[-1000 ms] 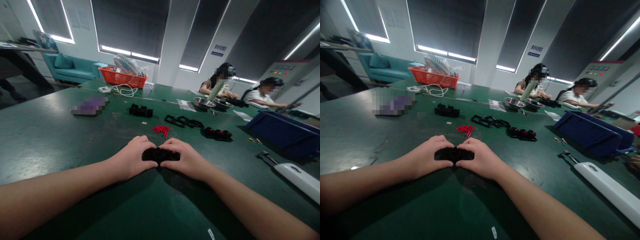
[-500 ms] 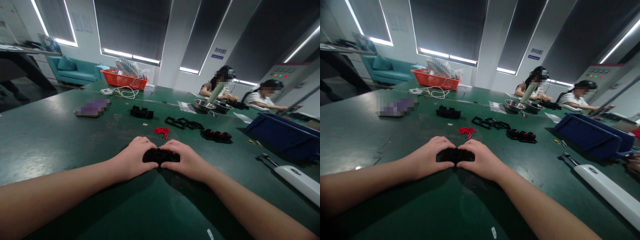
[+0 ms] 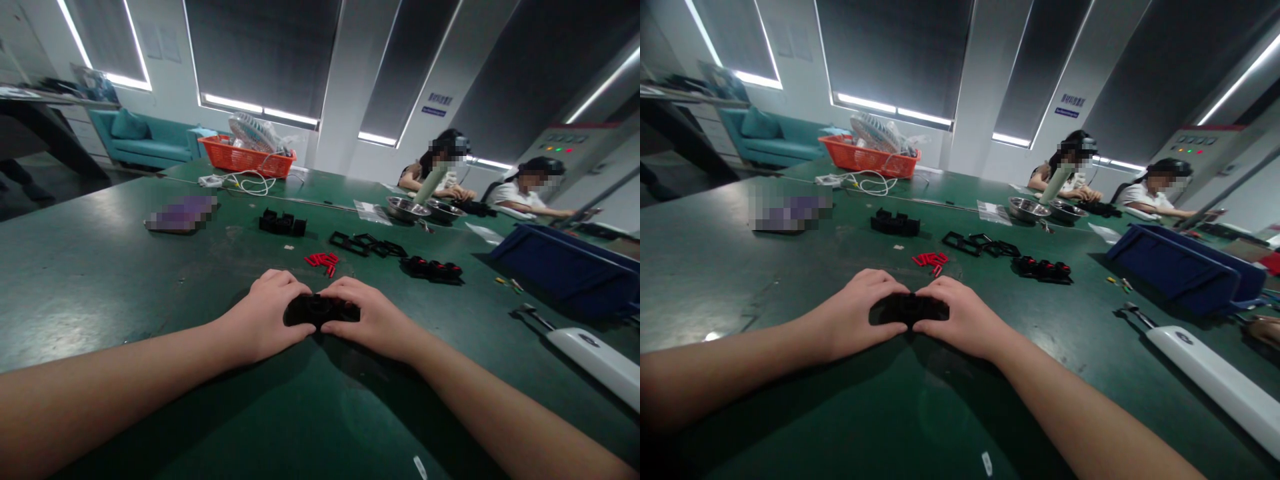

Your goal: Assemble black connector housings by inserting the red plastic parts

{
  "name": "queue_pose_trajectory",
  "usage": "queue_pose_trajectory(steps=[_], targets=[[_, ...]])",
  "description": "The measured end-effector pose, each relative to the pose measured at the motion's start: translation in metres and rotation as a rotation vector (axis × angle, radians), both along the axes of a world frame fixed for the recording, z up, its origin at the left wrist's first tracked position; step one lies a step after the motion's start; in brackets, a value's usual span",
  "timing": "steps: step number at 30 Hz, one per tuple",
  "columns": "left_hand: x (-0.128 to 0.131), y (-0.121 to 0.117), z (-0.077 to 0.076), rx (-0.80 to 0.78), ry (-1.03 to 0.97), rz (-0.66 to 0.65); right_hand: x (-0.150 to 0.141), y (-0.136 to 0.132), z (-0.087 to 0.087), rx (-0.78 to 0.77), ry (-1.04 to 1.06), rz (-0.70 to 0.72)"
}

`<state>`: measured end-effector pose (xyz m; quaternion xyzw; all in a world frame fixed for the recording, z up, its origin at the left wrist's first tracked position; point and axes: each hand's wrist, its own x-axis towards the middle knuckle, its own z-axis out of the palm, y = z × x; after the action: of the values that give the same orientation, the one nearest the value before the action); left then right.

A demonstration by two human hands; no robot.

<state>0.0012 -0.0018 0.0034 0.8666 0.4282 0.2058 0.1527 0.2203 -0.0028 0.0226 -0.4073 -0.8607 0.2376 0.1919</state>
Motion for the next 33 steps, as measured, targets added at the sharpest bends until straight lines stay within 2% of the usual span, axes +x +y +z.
queue_pose_trajectory(steps=[7, 33], targets=[[-0.0076, -0.0018, -0.0002, -0.021, 0.002, 0.051, -0.0005, 0.0002, 0.0003, 0.003, -0.006, 0.007], [-0.0088, 0.0043, -0.0037, -0.06, -0.053, 0.032, 0.0021, 0.0008, -0.0006, 0.009, 0.022, -0.016]])
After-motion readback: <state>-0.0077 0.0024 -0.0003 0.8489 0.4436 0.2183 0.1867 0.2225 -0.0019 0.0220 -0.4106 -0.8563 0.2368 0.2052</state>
